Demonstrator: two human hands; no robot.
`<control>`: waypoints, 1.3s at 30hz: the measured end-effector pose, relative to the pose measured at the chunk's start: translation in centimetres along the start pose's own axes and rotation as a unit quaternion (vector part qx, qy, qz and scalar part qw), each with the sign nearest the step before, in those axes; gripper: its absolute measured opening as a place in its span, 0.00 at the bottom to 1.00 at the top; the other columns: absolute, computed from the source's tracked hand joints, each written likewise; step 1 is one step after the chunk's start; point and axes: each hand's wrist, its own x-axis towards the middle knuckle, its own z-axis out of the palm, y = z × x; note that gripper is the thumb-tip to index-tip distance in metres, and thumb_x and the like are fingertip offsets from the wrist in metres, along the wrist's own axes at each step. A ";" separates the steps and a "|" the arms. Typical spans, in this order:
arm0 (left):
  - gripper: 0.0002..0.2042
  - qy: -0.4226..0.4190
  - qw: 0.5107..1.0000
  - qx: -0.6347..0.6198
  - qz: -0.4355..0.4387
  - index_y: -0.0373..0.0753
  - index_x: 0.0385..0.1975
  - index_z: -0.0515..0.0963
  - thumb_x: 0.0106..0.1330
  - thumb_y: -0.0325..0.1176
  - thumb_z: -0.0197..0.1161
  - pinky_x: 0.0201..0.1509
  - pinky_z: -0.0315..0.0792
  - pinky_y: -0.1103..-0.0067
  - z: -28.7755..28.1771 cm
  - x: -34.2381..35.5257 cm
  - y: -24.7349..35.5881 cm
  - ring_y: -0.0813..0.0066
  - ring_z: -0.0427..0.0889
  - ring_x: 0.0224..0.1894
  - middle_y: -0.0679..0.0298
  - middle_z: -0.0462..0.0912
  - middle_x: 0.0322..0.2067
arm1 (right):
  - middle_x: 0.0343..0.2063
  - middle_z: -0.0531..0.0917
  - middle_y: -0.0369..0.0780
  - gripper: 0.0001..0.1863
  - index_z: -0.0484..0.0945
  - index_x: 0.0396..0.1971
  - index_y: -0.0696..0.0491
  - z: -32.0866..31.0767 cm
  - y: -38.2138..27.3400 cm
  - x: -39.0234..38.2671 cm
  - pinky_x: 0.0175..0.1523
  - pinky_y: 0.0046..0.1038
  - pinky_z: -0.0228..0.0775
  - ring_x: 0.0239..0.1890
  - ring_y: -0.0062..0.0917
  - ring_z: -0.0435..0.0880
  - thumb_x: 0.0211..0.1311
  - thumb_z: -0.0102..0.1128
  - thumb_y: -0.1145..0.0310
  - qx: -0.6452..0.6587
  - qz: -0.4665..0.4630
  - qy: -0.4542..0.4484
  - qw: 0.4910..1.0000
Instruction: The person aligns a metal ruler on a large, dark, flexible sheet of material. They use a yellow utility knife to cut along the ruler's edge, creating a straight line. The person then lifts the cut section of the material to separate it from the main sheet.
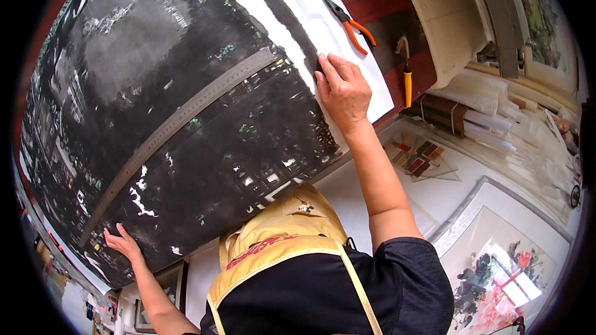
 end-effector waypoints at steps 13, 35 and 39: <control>0.35 0.007 1.000 -0.001 0.009 0.24 0.70 0.62 0.78 0.51 0.59 0.76 0.58 0.58 0.4 -0.2 0.2 0.45 0.62 0.70 0.39 0.65 0.68 | 0.46 0.88 0.35 0.18 0.87 0.50 0.49 0.0 0.0 0.1 0.48 0.30 0.83 0.48 0.29 0.87 0.58 0.72 0.66 -0.007 0.004 -0.004 1.000; 0.40 0.067 0.997 -0.037 0.002 0.28 0.68 0.65 0.68 0.54 0.69 0.74 0.59 0.54 -1.5 -0.9 5.1 0.39 0.64 0.70 0.38 0.67 0.64 | 0.62 0.76 0.50 0.44 0.65 0.76 0.32 0.4 -4.0 -0.3 0.48 0.42 0.83 0.54 0.45 0.85 0.62 0.62 0.31 -0.161 0.027 -0.170 0.972; 0.43 0.065 0.997 -0.044 -0.021 0.29 0.69 0.64 0.66 0.58 0.69 0.74 0.60 0.52 -1.8 -0.9 6.1 0.38 0.64 0.70 0.39 0.65 0.65 | 0.63 0.75 0.49 0.42 0.61 0.77 0.28 0.7 -3.5 -0.6 0.48 0.44 0.83 0.54 0.47 0.85 0.65 0.60 0.32 -0.160 0.034 -0.178 0.970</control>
